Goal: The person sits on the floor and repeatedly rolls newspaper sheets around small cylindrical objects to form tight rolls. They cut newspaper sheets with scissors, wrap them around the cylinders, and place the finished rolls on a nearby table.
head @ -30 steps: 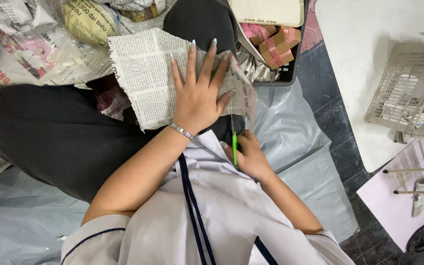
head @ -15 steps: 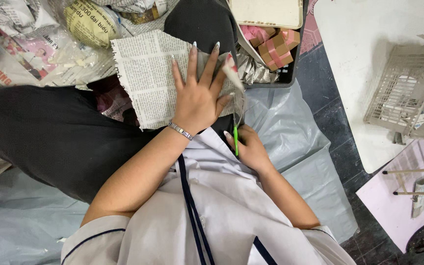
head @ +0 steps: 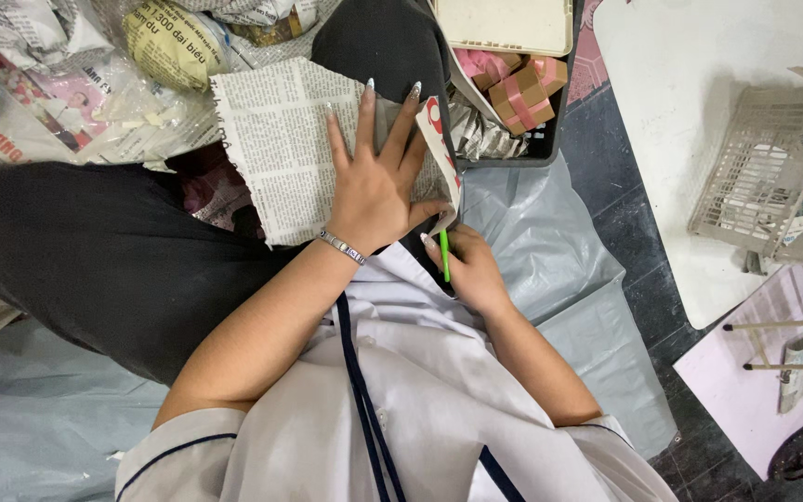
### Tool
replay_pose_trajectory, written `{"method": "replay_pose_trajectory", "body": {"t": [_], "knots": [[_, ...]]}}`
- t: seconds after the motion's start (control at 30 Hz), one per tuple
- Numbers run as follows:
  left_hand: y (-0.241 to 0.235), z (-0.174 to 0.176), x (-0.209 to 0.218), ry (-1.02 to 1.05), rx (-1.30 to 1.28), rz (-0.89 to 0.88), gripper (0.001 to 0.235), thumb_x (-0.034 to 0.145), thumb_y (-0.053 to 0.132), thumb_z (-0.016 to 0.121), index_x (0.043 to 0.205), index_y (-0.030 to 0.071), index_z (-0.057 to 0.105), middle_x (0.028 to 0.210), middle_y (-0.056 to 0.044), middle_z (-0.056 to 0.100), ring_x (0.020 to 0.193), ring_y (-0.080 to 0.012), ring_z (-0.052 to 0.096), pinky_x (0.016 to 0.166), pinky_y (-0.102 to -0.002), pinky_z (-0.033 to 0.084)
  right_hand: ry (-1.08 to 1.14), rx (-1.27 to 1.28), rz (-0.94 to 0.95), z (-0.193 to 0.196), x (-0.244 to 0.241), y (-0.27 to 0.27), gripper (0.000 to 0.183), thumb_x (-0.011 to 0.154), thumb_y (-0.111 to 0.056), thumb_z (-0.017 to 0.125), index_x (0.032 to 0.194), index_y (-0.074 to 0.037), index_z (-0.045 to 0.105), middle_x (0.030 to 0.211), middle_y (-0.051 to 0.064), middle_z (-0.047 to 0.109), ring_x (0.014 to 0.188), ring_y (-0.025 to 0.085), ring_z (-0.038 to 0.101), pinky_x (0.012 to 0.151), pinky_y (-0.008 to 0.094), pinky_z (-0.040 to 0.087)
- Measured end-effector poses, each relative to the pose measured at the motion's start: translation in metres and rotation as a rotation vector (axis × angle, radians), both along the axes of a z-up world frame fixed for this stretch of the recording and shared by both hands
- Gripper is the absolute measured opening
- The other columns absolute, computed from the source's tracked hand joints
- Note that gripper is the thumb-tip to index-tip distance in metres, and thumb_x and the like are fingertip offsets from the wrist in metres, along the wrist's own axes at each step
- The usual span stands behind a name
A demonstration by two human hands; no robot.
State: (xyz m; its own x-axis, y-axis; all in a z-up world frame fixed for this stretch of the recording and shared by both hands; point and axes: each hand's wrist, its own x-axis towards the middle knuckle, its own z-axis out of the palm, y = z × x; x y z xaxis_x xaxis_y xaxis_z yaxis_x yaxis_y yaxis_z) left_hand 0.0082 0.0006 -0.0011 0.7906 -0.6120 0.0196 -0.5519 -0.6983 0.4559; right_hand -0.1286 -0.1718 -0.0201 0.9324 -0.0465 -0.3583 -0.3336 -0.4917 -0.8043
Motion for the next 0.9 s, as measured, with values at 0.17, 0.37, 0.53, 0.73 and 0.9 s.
{"method": "replay_pose_trajectory", "body": {"t": [0.17,0.37,0.53,0.73,0.9], "knots": [[-0.001,-0.001,-0.001,-0.019,-0.025,0.01,0.105,0.088,0.086,0.048,0.159,0.01,0.045,0.171,-0.01,0.022,0.153,-0.0543,0.007,0.111,-0.084,0.0,0.007,0.038,-0.02,-0.002,-0.001,0.0,0.042,0.096,-0.034,0.067,0.079,0.005,0.064,0.084,0.016,0.06,0.084,0.033,0.056,0.078,0.043,0.045],[-0.001,-0.003,-0.001,-0.003,0.03,-0.016,0.106,0.086,0.086,0.049,0.159,0.01,0.043,0.173,-0.008,0.021,0.153,-0.0547,0.007,0.112,-0.084,-0.001,0.092,0.09,-0.083,-0.004,0.0,-0.002,0.046,0.098,-0.038,0.064,0.084,0.006,0.065,0.095,0.015,0.062,0.088,0.03,0.06,0.081,0.04,0.047],[-0.002,-0.006,-0.002,-0.038,-0.021,-0.003,0.109,0.084,0.088,0.048,0.161,0.01,0.045,0.172,-0.007,0.021,0.153,-0.0539,0.006,0.112,-0.084,-0.001,0.094,0.153,-0.127,-0.007,0.0,-0.003,0.042,0.095,-0.037,0.066,0.096,0.005,0.068,0.103,0.013,0.065,0.092,0.024,0.062,0.082,0.037,0.049],[-0.003,-0.008,-0.001,0.003,0.019,-0.015,0.112,0.083,0.093,0.039,0.159,0.012,0.044,0.172,-0.007,0.021,0.152,-0.0547,0.004,0.11,-0.085,-0.002,0.16,0.197,-0.195,-0.01,0.002,-0.001,0.039,0.094,-0.034,0.069,0.096,0.004,0.068,0.098,0.009,0.065,0.084,0.018,0.06,0.075,0.033,0.049],[-0.003,-0.008,-0.001,-0.003,0.011,-0.016,0.114,0.082,0.091,0.041,0.161,0.01,0.04,0.171,-0.007,0.023,0.152,-0.0549,0.004,0.109,-0.084,-0.002,0.302,0.16,-0.267,-0.019,0.006,-0.01,0.036,0.089,-0.034,0.073,0.103,0.0,0.069,0.087,0.006,0.068,0.078,0.014,0.06,0.071,0.031,0.05]]}}
